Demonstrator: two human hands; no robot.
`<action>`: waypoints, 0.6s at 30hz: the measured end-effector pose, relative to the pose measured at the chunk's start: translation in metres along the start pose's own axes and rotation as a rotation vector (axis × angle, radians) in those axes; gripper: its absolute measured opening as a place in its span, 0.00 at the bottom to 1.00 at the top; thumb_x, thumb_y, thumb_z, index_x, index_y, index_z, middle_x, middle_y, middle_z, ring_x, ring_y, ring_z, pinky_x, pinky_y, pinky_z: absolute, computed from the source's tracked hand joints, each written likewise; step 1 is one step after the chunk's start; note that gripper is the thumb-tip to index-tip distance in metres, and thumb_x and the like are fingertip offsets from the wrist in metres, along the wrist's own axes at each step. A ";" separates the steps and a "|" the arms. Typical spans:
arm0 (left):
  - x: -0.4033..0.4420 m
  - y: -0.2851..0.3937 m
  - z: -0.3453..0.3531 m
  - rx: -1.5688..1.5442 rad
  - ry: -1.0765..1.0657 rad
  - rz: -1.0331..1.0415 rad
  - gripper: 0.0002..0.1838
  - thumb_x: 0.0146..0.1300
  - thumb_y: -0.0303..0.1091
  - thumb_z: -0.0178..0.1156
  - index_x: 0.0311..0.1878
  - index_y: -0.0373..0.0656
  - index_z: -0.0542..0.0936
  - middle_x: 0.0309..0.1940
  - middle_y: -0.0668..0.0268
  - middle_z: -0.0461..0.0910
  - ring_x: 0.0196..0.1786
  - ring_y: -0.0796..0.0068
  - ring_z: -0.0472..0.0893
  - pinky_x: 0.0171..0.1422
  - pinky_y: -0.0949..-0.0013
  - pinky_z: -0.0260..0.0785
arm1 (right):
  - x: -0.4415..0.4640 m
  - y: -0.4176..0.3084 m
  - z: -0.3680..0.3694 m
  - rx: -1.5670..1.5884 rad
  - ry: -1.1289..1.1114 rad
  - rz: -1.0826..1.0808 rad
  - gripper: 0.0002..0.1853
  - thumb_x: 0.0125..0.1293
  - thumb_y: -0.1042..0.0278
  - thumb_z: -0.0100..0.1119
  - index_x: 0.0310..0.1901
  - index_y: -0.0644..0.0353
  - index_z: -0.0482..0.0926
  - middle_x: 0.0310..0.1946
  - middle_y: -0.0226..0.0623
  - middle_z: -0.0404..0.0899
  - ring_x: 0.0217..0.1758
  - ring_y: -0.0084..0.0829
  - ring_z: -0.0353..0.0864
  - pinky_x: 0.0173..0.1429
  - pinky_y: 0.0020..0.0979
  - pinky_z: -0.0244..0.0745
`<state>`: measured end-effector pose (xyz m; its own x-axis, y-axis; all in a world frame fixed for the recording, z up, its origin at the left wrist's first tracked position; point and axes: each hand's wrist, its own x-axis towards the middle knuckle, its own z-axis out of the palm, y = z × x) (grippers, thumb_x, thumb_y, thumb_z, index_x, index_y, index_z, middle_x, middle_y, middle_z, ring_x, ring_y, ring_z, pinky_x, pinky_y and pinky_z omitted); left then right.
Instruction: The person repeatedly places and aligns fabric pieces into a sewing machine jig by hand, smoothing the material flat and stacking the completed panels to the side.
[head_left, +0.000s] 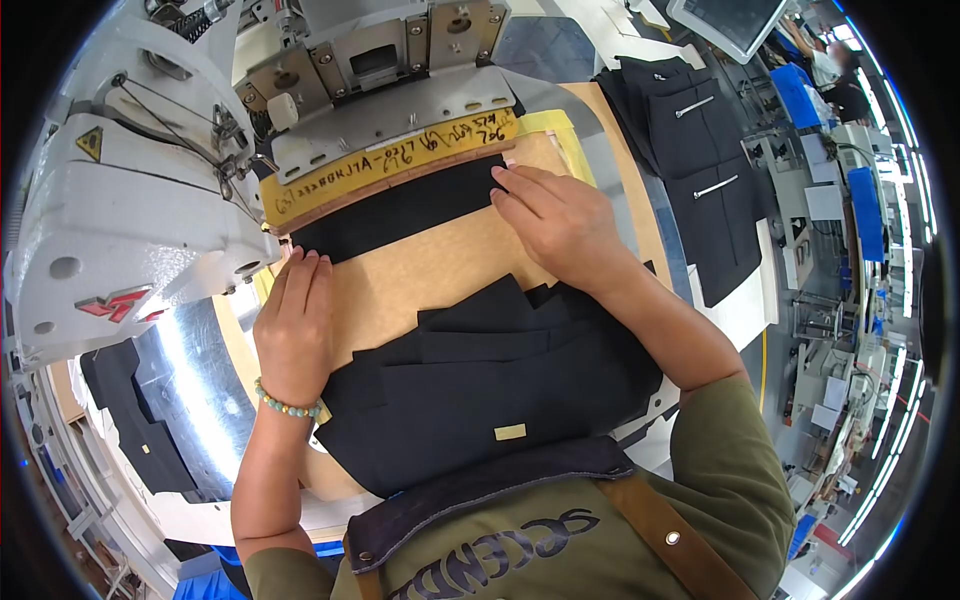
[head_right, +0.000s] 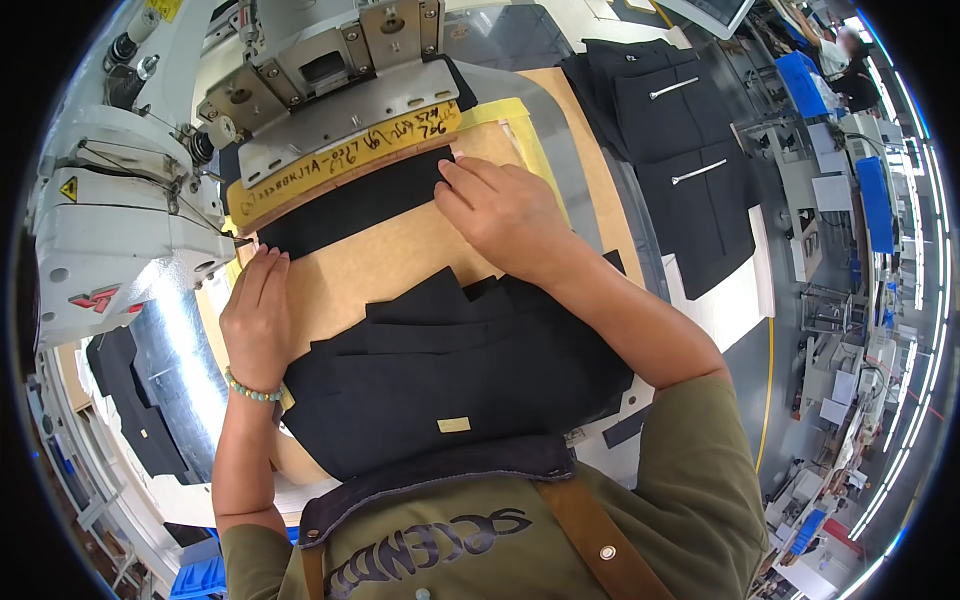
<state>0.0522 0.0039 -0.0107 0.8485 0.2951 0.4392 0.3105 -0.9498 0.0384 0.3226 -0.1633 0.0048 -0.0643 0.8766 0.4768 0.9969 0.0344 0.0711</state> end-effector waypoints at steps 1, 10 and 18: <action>0.000 0.000 0.000 0.000 0.001 0.000 0.16 0.56 0.19 0.63 0.49 0.31 0.84 0.48 0.54 0.84 0.57 0.54 0.85 0.58 0.61 0.83 | 0.000 0.000 0.000 -0.004 -0.004 -0.002 0.07 0.59 0.73 0.66 0.39 0.60 0.87 0.49 0.35 0.88 0.56 0.33 0.88 0.51 0.32 0.83; 0.001 0.000 -0.001 -0.010 0.003 -0.002 0.16 0.55 0.19 0.63 0.49 0.31 0.84 0.47 0.54 0.84 0.56 0.54 0.86 0.57 0.61 0.83 | -0.002 0.001 0.002 -0.004 0.015 -0.007 0.07 0.60 0.73 0.66 0.39 0.59 0.87 0.49 0.35 0.89 0.55 0.33 0.88 0.51 0.32 0.83; 0.004 0.001 -0.004 -0.022 -0.002 -0.015 0.14 0.56 0.20 0.62 0.46 0.33 0.84 0.47 0.57 0.84 0.55 0.57 0.86 0.56 0.61 0.82 | -0.003 0.006 0.000 0.047 -0.020 -0.019 0.07 0.61 0.73 0.65 0.41 0.59 0.87 0.50 0.36 0.88 0.54 0.35 0.88 0.51 0.34 0.83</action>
<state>0.0538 0.0039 -0.0054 0.8447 0.3099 0.4364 0.3141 -0.9472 0.0647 0.3287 -0.1659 0.0035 -0.0825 0.8848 0.4585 0.9966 0.0730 0.0385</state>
